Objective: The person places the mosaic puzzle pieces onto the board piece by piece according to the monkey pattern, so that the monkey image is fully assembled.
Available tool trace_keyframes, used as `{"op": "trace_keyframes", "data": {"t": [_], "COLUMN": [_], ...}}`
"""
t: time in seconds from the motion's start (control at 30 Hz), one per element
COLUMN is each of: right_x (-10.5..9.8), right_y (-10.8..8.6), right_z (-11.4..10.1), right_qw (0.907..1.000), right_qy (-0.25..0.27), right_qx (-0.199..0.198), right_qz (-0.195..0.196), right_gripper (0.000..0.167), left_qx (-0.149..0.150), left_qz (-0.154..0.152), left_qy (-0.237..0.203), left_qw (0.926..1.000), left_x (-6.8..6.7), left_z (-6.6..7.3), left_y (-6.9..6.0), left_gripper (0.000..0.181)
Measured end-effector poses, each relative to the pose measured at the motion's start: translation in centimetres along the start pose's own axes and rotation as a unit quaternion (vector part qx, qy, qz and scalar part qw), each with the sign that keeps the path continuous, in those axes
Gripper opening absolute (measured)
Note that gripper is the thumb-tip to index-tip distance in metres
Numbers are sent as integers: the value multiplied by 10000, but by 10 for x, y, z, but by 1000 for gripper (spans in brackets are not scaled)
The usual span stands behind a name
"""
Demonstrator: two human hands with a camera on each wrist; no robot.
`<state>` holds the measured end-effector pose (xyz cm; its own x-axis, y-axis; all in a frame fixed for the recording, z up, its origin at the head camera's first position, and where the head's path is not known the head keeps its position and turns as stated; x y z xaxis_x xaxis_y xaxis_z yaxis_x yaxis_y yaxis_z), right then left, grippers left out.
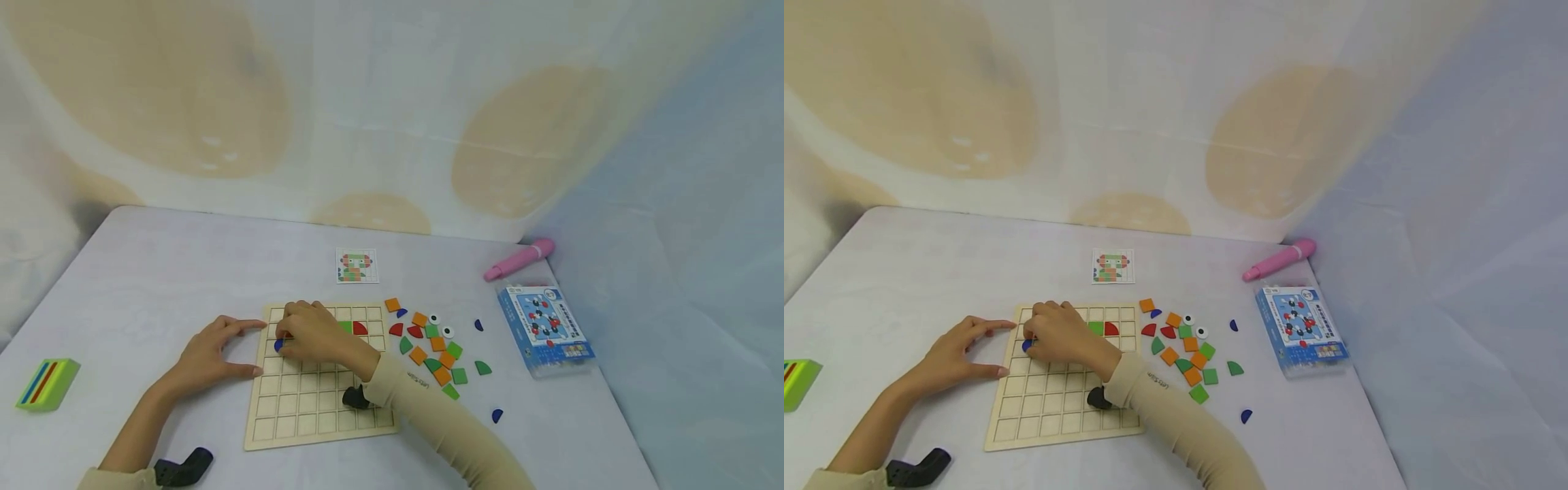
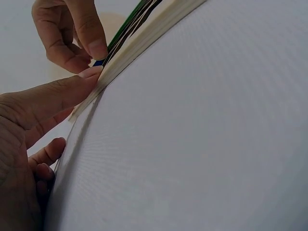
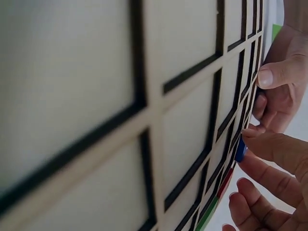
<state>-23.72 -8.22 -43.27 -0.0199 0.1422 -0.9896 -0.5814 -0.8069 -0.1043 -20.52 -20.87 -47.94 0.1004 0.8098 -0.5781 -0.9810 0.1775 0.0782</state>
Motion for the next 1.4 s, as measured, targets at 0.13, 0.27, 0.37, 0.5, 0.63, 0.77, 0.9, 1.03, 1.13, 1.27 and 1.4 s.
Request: {"op": "trace_keyframes", "data": {"t": [0.13,0.27,0.37,0.5,0.63,0.77,0.9,1.03,1.13,1.27,1.4], "right_x": [-1,-1,0,0,-1,-1,1,2,2,-4,-18], "right_y": [1,2,2,2,2,2,0,-4,-7,-13,-26], "right_z": [-1,-2,-1,0,-1,-4,-6,-4,-3,2,26], "right_qw": [10000,9999,9999,9998,9997,9997,9996,9996,9996,9998,9991], "right_qy": [73,92,86,73,124,190,102,60,40,-48,-36], "right_qx": [20,27,76,173,152,-96,-278,-272,-274,-190,127], "right_qz": [52,64,41,30,122,118,39,51,56,95,409], "right_gripper": [22,21,21,21,27,31,28,27,31,37,33], "left_qx": [21,49,61,43,40,63,48,56,75,11,-83], "left_qz": [18,26,26,21,10,-13,-17,-22,-31,-50,-70], "left_qy": [48,46,39,53,27,1,-24,-37,-15,54,148], "left_qw": [10000,10000,10000,10000,10000,10000,10000,10000,10000,10000,9998], "left_x": [-1,-1,0,-1,-1,-1,-1,0,0,0,1], "left_z": [2,4,4,3,4,5,4,5,6,5,4], "left_y": [-1,-1,-1,-2,-2,-2,-2,0,0,0,0], "left_gripper": [78,77,77,77,77,77,77,76,76,77,78]}}
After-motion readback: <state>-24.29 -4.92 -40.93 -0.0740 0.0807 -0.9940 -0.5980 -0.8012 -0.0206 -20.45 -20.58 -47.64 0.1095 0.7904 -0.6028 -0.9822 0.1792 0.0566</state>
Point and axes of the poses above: each hand's wrist, its own y-axis towards the middle knuckle, its own x-axis out of the palm, z = x × y, the point moved 9 cm from there along y, towards the middle knuckle, and after that the axes turned 15 degrees about -y, right-handed, at the moved point
